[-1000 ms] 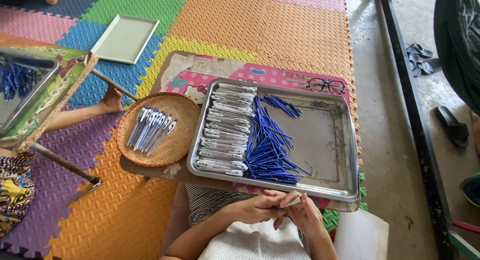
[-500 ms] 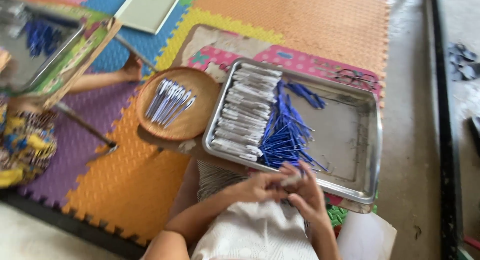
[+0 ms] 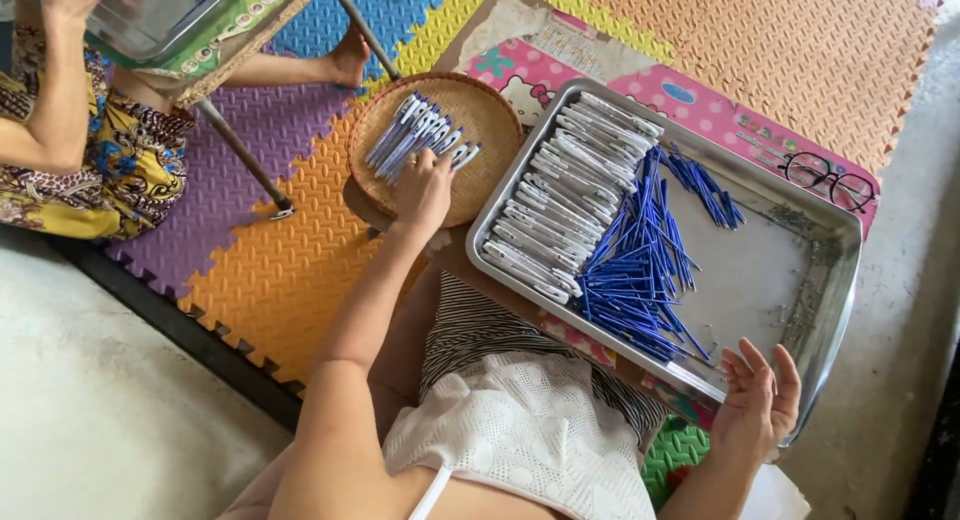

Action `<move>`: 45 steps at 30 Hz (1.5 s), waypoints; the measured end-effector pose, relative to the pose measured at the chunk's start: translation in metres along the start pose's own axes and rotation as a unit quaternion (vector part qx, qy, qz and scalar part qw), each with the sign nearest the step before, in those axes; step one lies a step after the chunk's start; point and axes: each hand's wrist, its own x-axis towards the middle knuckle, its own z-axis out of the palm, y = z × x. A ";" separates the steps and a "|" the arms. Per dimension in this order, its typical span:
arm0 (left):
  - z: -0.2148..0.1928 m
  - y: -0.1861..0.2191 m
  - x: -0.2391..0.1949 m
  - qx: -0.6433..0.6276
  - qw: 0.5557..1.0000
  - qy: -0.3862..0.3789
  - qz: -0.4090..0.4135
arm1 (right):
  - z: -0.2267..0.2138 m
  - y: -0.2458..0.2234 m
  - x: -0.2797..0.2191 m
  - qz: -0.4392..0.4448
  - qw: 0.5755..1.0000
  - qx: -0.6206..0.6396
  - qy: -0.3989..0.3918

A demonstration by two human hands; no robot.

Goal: The person sits on the floor and assembles pens by inserting blue ink cartridges into white pen bodies. They pick up the components from a metal tray, fit them together, and place the finished pens into a woven basket.

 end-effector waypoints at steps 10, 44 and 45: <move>-0.017 -0.023 0.016 -0.011 1.000 0.007 -0.002 | 0.001 0.003 0.001 -0.012 0.999 -0.038 -0.009; -0.005 -0.014 0.011 0.023 0.999 0.039 -0.026 | 0.003 0.006 0.000 -0.018 0.996 -0.088 0.000; -0.009 -0.009 0.010 0.032 0.997 0.057 -0.031 | 0.002 0.007 0.000 -0.022 0.996 -0.085 -0.009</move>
